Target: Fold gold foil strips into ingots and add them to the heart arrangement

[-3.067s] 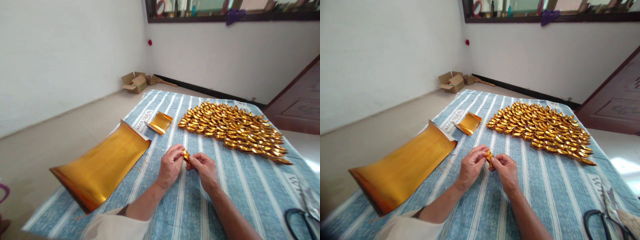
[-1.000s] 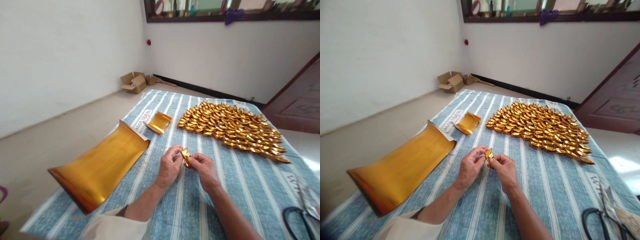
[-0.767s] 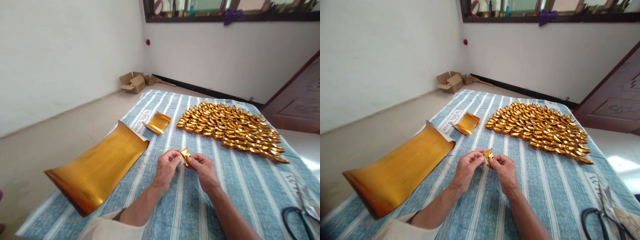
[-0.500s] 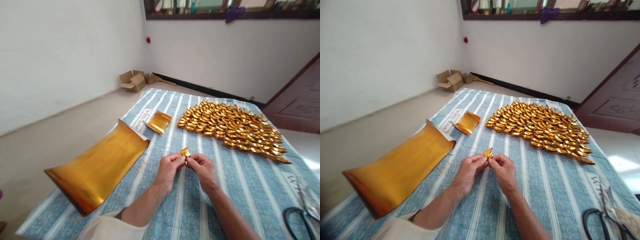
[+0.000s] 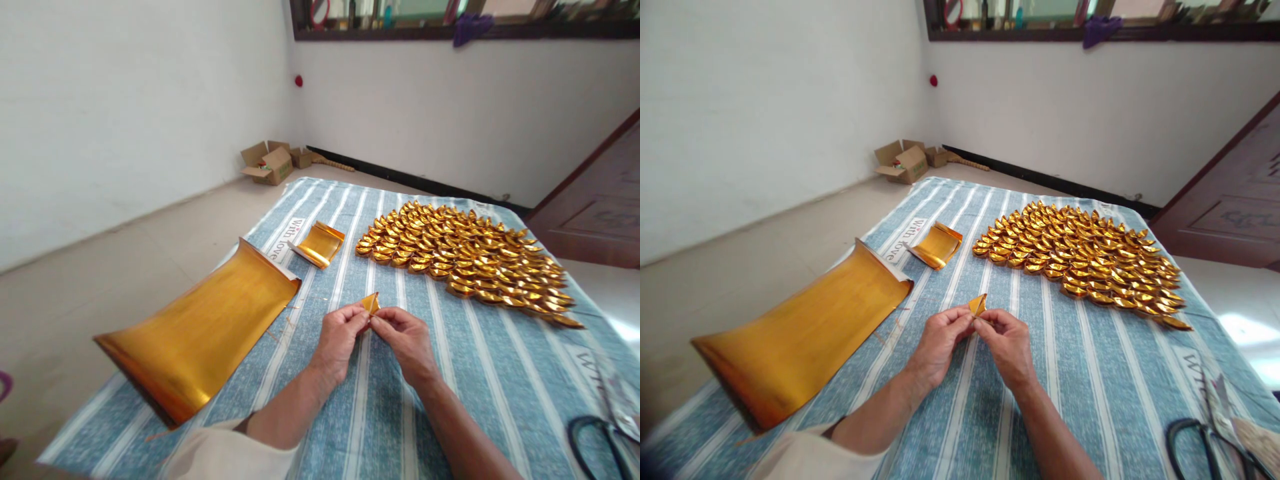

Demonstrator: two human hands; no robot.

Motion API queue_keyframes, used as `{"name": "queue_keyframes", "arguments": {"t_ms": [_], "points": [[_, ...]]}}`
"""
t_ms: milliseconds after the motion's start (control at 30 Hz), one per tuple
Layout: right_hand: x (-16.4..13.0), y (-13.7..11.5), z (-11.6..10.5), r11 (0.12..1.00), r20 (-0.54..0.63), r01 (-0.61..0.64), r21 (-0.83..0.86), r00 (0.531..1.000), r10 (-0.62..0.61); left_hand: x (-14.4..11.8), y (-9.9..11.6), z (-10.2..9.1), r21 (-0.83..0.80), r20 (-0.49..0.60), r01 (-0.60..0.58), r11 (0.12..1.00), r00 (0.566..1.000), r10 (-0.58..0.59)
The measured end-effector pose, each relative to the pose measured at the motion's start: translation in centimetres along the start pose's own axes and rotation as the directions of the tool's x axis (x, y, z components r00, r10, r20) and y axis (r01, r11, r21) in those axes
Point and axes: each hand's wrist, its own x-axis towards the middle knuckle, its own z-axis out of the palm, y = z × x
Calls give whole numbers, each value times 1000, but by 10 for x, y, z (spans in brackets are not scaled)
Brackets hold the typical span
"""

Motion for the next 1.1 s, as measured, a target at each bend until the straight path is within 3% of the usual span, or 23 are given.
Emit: {"name": "queue_keyframes", "arguments": {"t_ms": [200,400,1100], "points": [[-1,-3,0,997,-26,-1,-77,1000,-1,-1,2,1,55,-24,-9,998,1000,10],[0,2,-3,997,-45,-32,-74,999,28,-2,3,3,55,19,-26,998,999,25],[4,10,-2,990,-161,-58,125,984,78,-2,-1,5,209,62,-132,969,991,121]]}}
